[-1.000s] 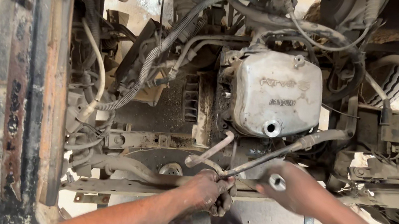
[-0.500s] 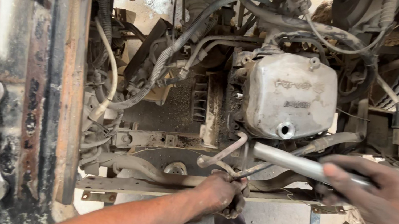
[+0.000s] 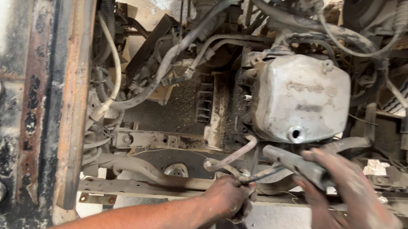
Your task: The person works on a vehicle engine, using a wrench to loosen bolts on a component and a pair of pliers to remove a hose clamp. The person then disconnects a hose from the engine part.
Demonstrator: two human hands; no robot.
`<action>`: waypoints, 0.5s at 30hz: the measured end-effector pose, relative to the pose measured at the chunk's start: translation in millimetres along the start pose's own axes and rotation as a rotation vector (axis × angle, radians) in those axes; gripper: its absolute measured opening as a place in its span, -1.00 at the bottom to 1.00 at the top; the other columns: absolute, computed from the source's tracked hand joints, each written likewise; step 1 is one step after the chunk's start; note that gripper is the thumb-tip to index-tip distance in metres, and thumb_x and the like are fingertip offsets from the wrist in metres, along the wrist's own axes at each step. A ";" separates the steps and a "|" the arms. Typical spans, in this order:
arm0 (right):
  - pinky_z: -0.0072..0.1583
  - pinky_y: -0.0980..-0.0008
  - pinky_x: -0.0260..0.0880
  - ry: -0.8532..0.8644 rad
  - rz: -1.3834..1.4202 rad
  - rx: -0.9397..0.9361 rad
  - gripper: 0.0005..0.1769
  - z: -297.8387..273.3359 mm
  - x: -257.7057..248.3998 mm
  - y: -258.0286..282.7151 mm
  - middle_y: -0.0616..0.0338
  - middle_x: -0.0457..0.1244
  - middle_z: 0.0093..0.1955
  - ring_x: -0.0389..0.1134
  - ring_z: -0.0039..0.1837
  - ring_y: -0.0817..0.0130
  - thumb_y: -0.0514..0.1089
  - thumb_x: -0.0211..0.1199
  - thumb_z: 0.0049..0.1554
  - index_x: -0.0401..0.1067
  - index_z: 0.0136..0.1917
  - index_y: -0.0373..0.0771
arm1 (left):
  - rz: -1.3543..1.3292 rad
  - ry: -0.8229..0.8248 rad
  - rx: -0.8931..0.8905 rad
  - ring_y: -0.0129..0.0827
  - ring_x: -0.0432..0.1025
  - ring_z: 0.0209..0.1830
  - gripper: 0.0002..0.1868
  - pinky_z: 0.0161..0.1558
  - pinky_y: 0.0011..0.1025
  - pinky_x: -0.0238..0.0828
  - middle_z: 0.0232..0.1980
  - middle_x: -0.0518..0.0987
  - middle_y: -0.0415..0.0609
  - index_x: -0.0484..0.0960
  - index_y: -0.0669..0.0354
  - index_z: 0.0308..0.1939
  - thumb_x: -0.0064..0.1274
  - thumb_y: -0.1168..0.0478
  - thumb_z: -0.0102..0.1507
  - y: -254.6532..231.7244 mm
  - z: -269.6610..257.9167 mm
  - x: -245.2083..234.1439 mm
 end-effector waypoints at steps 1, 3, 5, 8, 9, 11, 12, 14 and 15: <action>0.21 0.32 0.57 -0.010 0.030 0.029 -0.56 -0.8 -1.1 3.1 -0.02 0.41 0.18 0.51 0.20 0.14 -0.20 0.41 0.14 0.43 0.28 -0.26 | 0.006 -0.006 -0.014 -0.48 0.31 -0.59 -0.76 -0.54 -0.45 0.26 -0.46 0.50 -0.10 0.51 0.20 -0.05 -0.21 0.14 0.47 0.7 0.5 -0.6; 0.12 0.41 0.52 -0.023 0.089 0.088 -0.60 -2.8 -2.3 8.0 0.00 0.40 0.19 0.52 0.20 0.18 -0.24 0.40 0.20 0.43 0.28 -0.25 | 0.014 -0.017 -0.047 -0.49 0.29 -0.59 -0.76 -0.53 -0.46 0.27 -0.46 0.48 -0.12 0.51 0.17 -0.04 -0.22 0.13 0.47 2.2 2.5 2.5; 0.08 0.32 0.54 0.098 -0.014 0.089 -0.56 3.0 15.9 6.7 -0.08 0.42 0.14 0.51 0.13 0.11 -0.31 0.37 0.05 0.46 0.22 -0.33 | -0.069 -0.009 -0.049 -0.49 0.30 -0.58 -0.79 -0.53 -0.46 0.28 -0.44 0.48 -0.11 0.50 0.17 -0.03 -0.21 0.15 0.47 0.7 -0.6 1.0; -0.01 0.39 0.58 0.132 -0.021 0.197 -0.53 1.7 16.1 -6.7 -0.04 0.43 0.13 0.53 0.04 0.23 -0.31 0.38 0.05 0.45 0.25 -0.31 | -0.024 -0.002 -0.049 -0.47 0.30 -0.61 -0.75 -0.57 -0.45 0.25 -0.46 0.47 -0.09 0.51 0.23 -0.03 -0.20 0.13 0.47 -2.4 -2.5 6.1; -0.05 0.44 0.59 0.116 0.008 0.246 -0.52 -0.7 15.0 -10.5 0.00 0.43 0.13 0.54 0.01 0.31 -0.29 0.40 0.09 0.45 0.28 -0.29 | 0.019 -0.007 -0.045 -0.46 0.29 -0.62 -0.72 -0.59 -0.45 0.24 -0.47 0.46 -0.08 0.51 0.26 -0.03 -0.19 0.11 0.47 -5.8 -1.9 5.0; 0.06 0.45 0.59 0.011 0.001 0.216 -0.52 -16.0 1.3 2.3 0.02 0.41 0.20 0.51 0.12 0.29 -0.27 0.37 0.19 0.37 0.36 -0.26 | 0.002 -0.020 -0.054 -0.47 0.30 -0.60 -0.75 -0.56 -0.47 0.26 -0.45 0.49 -0.10 0.51 0.17 -0.02 -0.22 0.13 0.46 -0.7 -3.8 2.3; 0.12 0.45 0.59 -0.047 -0.003 0.198 -0.52 -19.6 -3.7 7.0 0.03 0.40 0.23 0.50 0.17 0.29 -0.26 0.36 0.24 0.33 0.40 -0.25 | -0.002 -0.026 -0.055 -0.48 0.31 -0.60 -0.77 -0.55 -0.48 0.28 -0.44 0.50 -0.10 0.51 0.13 -0.01 -0.23 0.13 0.46 -0.4 -3.8 0.6; 0.14 0.28 0.55 0.009 -0.099 0.175 -0.51 -16.0 20.8 8.8 -0.05 0.41 0.16 0.50 0.17 0.16 -0.31 0.37 0.11 0.36 0.31 -0.29 | -0.063 0.004 -0.065 -0.48 0.30 -0.60 -0.74 -0.55 -0.48 0.28 -0.45 0.50 -0.10 0.53 0.22 -0.02 -0.21 0.14 0.47 0.7 -2.8 2.0; 0.16 0.19 0.53 0.037 -0.148 0.164 -0.50 -13.7 27.9 9.5 -0.08 0.41 0.13 0.49 0.16 0.10 -0.33 0.37 0.05 0.37 0.26 -0.31 | -0.092 0.021 -0.071 -0.49 0.30 -0.61 -0.73 -0.56 -0.47 0.28 -0.45 0.49 -0.10 0.54 0.26 -0.02 -0.21 0.14 0.48 2.1 -2.6 4.5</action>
Point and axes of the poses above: each hand's wrist, its own z-axis towards the middle knuckle, its own x-axis out of the palm, y = z × x, the point moved 7 cm from there along z, towards the middle knuckle
